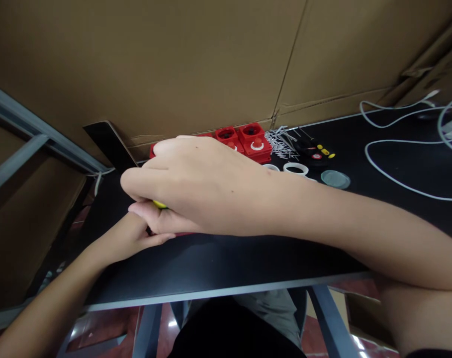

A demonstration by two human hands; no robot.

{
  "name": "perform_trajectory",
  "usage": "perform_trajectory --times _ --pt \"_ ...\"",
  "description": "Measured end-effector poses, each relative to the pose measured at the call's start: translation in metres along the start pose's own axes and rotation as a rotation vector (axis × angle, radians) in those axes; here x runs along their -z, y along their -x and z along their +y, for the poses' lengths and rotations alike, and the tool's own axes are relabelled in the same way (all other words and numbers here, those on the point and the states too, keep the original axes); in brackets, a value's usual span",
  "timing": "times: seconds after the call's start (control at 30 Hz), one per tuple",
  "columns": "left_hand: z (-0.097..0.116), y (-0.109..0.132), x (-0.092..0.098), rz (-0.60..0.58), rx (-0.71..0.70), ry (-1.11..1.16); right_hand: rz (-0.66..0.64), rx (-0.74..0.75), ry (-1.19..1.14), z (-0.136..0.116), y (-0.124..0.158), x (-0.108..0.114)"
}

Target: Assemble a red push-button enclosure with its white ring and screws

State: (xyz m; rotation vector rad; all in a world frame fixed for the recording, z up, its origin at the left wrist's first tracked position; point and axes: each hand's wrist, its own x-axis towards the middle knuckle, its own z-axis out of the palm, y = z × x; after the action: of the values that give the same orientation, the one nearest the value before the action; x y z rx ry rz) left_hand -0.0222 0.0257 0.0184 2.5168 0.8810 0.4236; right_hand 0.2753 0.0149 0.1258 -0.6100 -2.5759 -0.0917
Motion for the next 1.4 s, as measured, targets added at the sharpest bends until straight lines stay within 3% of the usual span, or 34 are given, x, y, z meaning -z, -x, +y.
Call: perform_trajectory --times 0.2,0.53,0.8,0.9,0.97,1.07,1.17,1.3,1.4 --pt "0.002 -0.001 0.0 -0.005 -0.001 -0.023 -0.011 0.143 -0.029 0.01 0.001 0.005" --pt "0.001 0.0 0.001 -0.012 -0.004 -0.007 -0.106 0.127 -0.016 0.011 0.0 0.013" --pt "0.001 0.0 0.0 -0.013 0.043 -0.007 -0.13 -0.127 -0.02 0.011 0.006 -0.004" --pt "-0.002 0.002 -0.003 -0.002 0.029 0.001 0.058 -0.17 -0.137 0.009 0.005 0.007" --pt "-0.004 0.002 -0.005 0.014 0.033 0.003 0.329 -0.214 -0.167 0.007 0.004 0.022" --pt "-0.006 0.001 -0.007 0.027 0.047 0.004 0.651 -0.394 -0.156 0.015 0.008 0.041" --pt "-0.005 0.0 -0.007 0.034 0.058 0.008 0.691 -0.505 -0.33 0.044 0.024 0.039" --pt "-0.001 -0.001 -0.007 0.057 0.059 0.012 0.913 -0.731 -0.599 0.099 0.061 0.011" --pt "0.0 -0.001 -0.008 0.071 0.064 0.008 0.94 -0.804 -0.603 0.133 0.092 -0.007"
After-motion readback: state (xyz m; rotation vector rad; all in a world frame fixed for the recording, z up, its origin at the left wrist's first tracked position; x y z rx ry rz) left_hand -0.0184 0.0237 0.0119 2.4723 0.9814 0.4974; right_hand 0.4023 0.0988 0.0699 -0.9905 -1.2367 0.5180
